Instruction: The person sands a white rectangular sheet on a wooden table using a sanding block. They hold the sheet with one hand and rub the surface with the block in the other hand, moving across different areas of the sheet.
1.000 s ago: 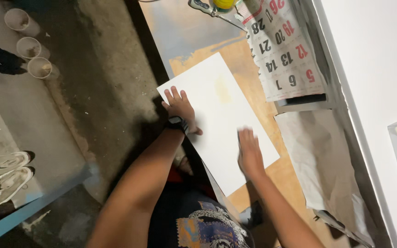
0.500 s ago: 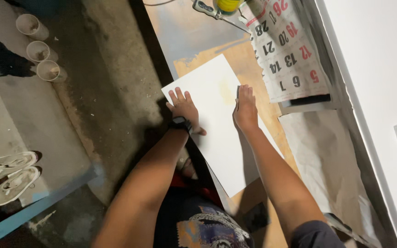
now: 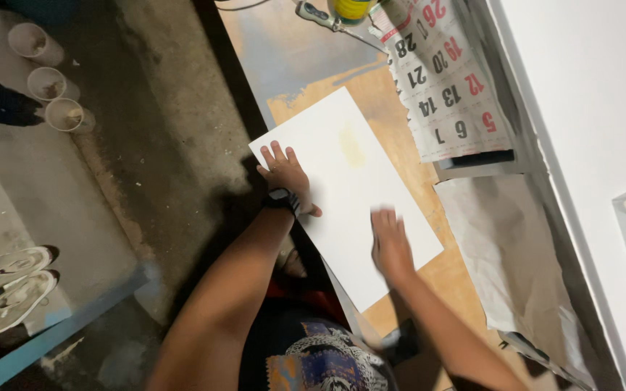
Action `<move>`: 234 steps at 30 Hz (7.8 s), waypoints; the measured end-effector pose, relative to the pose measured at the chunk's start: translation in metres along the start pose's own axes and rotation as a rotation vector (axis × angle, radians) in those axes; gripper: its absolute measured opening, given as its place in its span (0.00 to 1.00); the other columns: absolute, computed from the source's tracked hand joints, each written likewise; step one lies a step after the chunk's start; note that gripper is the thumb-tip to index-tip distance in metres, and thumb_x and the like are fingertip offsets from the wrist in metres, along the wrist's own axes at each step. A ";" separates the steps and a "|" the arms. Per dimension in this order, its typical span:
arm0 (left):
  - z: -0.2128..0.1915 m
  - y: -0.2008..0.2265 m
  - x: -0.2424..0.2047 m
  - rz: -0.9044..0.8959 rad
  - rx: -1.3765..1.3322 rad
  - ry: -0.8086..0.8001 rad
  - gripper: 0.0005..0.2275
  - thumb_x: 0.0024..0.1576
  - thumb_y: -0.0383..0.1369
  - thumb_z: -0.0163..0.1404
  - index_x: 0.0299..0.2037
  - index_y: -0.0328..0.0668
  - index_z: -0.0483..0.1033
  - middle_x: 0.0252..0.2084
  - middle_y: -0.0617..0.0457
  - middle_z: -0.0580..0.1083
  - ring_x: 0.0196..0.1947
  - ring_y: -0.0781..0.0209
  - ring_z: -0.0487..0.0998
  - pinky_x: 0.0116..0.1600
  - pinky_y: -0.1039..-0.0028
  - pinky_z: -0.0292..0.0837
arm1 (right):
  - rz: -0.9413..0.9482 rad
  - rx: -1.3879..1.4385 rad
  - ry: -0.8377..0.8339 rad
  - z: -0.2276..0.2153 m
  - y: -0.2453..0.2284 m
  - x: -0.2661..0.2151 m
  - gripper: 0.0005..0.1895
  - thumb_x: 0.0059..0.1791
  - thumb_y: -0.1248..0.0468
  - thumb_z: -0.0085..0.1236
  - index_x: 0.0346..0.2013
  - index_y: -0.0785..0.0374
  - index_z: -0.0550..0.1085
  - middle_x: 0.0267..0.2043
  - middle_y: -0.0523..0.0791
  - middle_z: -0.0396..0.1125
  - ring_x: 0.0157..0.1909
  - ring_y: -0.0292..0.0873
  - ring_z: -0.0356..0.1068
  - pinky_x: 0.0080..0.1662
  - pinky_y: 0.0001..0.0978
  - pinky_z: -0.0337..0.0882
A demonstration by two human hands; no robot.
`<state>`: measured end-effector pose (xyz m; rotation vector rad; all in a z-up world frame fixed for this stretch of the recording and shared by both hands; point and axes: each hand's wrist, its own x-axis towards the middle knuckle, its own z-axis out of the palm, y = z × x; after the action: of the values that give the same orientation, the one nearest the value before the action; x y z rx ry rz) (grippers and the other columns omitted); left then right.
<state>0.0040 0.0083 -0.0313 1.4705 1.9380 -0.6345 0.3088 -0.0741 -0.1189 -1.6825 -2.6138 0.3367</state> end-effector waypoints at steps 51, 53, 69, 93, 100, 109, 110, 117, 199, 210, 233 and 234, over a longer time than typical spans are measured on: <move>0.002 -0.009 -0.012 0.072 -0.050 0.069 0.76 0.39 0.71 0.69 0.84 0.34 0.28 0.85 0.32 0.26 0.84 0.29 0.24 0.82 0.37 0.42 | 0.087 0.073 -0.144 -0.041 -0.098 0.031 0.30 0.60 0.71 0.42 0.79 0.68 0.60 0.82 0.61 0.53 0.86 0.61 0.46 0.79 0.62 0.47; -0.003 -0.014 -0.019 0.093 -0.095 0.038 0.78 0.37 0.68 0.72 0.82 0.32 0.24 0.85 0.30 0.30 0.85 0.29 0.30 0.81 0.34 0.39 | -0.043 0.135 -0.099 -0.015 -0.086 -0.059 0.29 0.59 0.70 0.45 0.77 0.69 0.63 0.79 0.62 0.58 0.82 0.65 0.52 0.76 0.65 0.49; 0.007 -0.013 -0.011 0.037 -0.148 0.057 0.75 0.38 0.65 0.74 0.84 0.37 0.28 0.85 0.35 0.24 0.85 0.32 0.22 0.79 0.30 0.47 | 0.145 0.049 -0.184 -0.024 -0.117 0.112 0.32 0.65 0.56 0.32 0.85 0.58 0.50 0.88 0.52 0.41 0.89 0.52 0.36 0.80 0.65 0.39; -0.011 0.003 -0.037 -0.016 -0.093 0.081 0.60 0.54 0.60 0.61 0.85 0.51 0.27 0.87 0.44 0.27 0.86 0.42 0.26 0.77 0.32 0.52 | 0.076 0.050 -0.058 -0.025 -0.103 -0.003 0.29 0.62 0.63 0.42 0.79 0.66 0.61 0.82 0.60 0.55 0.85 0.61 0.48 0.75 0.71 0.47; -0.019 0.001 -0.047 -0.056 -0.228 0.079 0.49 0.65 0.51 0.55 0.84 0.59 0.26 0.88 0.52 0.30 0.87 0.47 0.29 0.79 0.34 0.51 | 0.063 0.064 -0.185 0.016 -0.081 -0.094 0.31 0.62 0.59 0.41 0.82 0.59 0.57 0.84 0.54 0.52 0.86 0.58 0.45 0.77 0.70 0.43; 0.014 -0.017 -0.001 0.082 -0.063 0.075 0.77 0.37 0.72 0.69 0.83 0.37 0.24 0.85 0.33 0.23 0.84 0.30 0.22 0.71 0.30 0.63 | 0.204 0.094 -0.170 -0.048 -0.107 0.123 0.31 0.65 0.57 0.33 0.84 0.58 0.53 0.87 0.52 0.44 0.88 0.53 0.38 0.79 0.69 0.41; 0.018 -0.014 0.002 0.107 -0.060 0.094 0.77 0.39 0.72 0.68 0.82 0.34 0.24 0.84 0.30 0.23 0.83 0.26 0.22 0.70 0.28 0.64 | 0.209 0.099 -0.193 -0.047 -0.105 0.110 0.30 0.65 0.58 0.33 0.84 0.58 0.54 0.87 0.52 0.44 0.88 0.53 0.38 0.79 0.68 0.40; 0.016 -0.021 -0.006 0.150 -0.137 0.104 0.75 0.42 0.69 0.68 0.82 0.28 0.24 0.83 0.27 0.22 0.83 0.24 0.21 0.71 0.27 0.60 | 0.057 0.069 -0.211 0.016 -0.086 -0.131 0.31 0.62 0.57 0.42 0.81 0.55 0.58 0.84 0.51 0.52 0.85 0.56 0.47 0.76 0.70 0.46; 0.029 -0.073 0.005 0.398 -0.236 0.198 0.60 0.51 0.57 0.69 0.86 0.51 0.37 0.88 0.43 0.31 0.87 0.42 0.29 0.77 0.42 0.61 | -0.023 0.043 -0.088 0.010 -0.119 -0.098 0.29 0.63 0.59 0.44 0.80 0.60 0.62 0.81 0.54 0.57 0.83 0.58 0.52 0.75 0.68 0.50; 0.027 -0.076 0.004 0.416 -0.197 0.177 0.46 0.65 0.53 0.57 0.86 0.53 0.40 0.88 0.46 0.32 0.87 0.43 0.30 0.81 0.46 0.56 | -0.060 0.035 -0.113 -0.023 -0.161 0.099 0.30 0.66 0.54 0.36 0.84 0.54 0.56 0.86 0.49 0.49 0.87 0.52 0.43 0.78 0.72 0.43; 0.031 -0.073 0.022 0.401 -0.184 0.127 0.30 0.74 0.33 0.34 0.87 0.59 0.38 0.88 0.50 0.29 0.86 0.45 0.26 0.85 0.56 0.46 | -0.061 0.043 -0.151 -0.025 -0.175 0.085 0.29 0.65 0.56 0.37 0.82 0.55 0.59 0.85 0.50 0.52 0.86 0.54 0.48 0.77 0.69 0.47; 0.033 -0.073 0.025 0.405 -0.182 0.132 0.30 0.74 0.33 0.34 0.87 0.59 0.38 0.88 0.50 0.29 0.86 0.45 0.26 0.85 0.56 0.46 | -0.059 0.040 -0.145 -0.022 -0.164 0.050 0.29 0.65 0.56 0.37 0.82 0.55 0.59 0.85 0.50 0.52 0.86 0.54 0.48 0.77 0.69 0.47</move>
<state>-0.0646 -0.0170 -0.0713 1.7514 1.6672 -0.1795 0.1432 -0.0905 -0.0720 -1.6240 -2.7305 0.5255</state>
